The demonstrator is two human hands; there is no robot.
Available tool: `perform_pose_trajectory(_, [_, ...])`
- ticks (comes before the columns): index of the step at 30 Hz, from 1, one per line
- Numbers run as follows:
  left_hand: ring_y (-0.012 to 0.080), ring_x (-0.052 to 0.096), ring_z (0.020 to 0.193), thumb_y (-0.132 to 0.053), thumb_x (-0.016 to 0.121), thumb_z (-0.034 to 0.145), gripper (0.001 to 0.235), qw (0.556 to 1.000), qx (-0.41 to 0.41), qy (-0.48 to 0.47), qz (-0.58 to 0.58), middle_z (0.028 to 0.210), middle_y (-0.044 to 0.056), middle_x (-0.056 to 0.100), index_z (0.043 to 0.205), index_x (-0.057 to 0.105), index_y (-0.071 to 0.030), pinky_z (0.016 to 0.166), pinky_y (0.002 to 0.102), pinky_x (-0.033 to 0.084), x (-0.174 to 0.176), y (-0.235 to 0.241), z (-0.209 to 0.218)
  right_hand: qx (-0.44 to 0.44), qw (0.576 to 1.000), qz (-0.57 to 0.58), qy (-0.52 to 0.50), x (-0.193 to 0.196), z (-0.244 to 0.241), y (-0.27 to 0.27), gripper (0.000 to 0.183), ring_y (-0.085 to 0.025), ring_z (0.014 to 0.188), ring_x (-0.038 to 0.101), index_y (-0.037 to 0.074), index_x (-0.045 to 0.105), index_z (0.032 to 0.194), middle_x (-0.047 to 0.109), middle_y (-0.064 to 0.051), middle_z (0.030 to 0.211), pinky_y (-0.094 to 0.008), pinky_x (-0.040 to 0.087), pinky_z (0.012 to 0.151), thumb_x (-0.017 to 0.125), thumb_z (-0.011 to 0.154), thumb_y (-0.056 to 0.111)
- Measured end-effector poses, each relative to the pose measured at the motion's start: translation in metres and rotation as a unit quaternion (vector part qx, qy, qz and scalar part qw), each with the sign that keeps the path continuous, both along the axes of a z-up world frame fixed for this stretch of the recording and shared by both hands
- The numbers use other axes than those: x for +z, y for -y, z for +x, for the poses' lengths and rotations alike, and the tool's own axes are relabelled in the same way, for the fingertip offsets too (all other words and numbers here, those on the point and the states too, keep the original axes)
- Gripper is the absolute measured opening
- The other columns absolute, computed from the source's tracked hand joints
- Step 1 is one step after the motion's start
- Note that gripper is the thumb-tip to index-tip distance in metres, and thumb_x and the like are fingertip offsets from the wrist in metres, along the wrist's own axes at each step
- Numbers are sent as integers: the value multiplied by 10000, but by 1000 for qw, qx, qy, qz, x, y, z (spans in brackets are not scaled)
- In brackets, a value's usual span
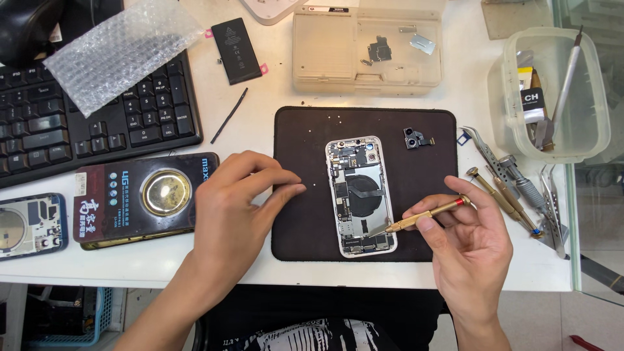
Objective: The person uses a screwdriver to remove screws from the internal frame of a disassembled smartphone. They place the screws into a plastic parts tray and later retrieve a small component from a drawer to continue the repair.
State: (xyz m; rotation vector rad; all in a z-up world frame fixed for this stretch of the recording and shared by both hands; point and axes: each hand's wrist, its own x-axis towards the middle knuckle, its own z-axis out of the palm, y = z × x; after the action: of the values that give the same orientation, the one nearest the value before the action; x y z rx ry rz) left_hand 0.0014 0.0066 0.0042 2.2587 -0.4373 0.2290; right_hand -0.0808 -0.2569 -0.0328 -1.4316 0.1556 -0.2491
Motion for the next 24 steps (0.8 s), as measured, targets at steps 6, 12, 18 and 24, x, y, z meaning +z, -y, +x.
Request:
perform_pose_trajectory(6, [163, 759, 819, -55, 838, 835, 156, 995, -49, -21, -89, 951, 45, 774, 969, 758, -59, 665, 255, 601, 5, 5, -34, -15, 1000, 9, 18, 0, -1, 2, 544, -254, 1037, 680, -82, 415, 1518, 648, -215, 1114, -413, 605, 955, 581, 1000, -105])
perform_pose_trajectory(12, [193, 741, 823, -27, 861, 849, 261, 976, -146, 14, -163, 930, 88, 747, 1074, 730, -9, 698, 285, 611, -3, 25, -54, 66, 991, 98, 58, 16, -26, -4, 486, -210, 857, 668, -67, 372, 1517, 625, -114, 938, -399, 611, 844, 513, 1061, 22])
perform_pose_trajectory(18, [252, 757, 875, 25, 848, 919, 533, 952, -262, 108, -111, 957, 169, 729, 1321, 546, 202, 755, 357, 604, 7, 22, -53, 124, 969, -191, -94, 32, -45, -4, 441, -110, 598, 580, 3, 668, 1283, 685, -98, 832, -250, 454, 480, 784, 860, 38])
perform_pose_trajectory(24, [303, 768, 900, 27, 682, 957, 429, 945, -275, 172, -49, 977, 237, 730, 1319, 533, 200, 802, 395, 635, 11, 22, -57, 205, 921, -308, 124, 34, -24, -9, 268, -126, 738, 765, 9, 723, 993, 710, -92, 864, -226, 627, 584, 846, 755, 7])
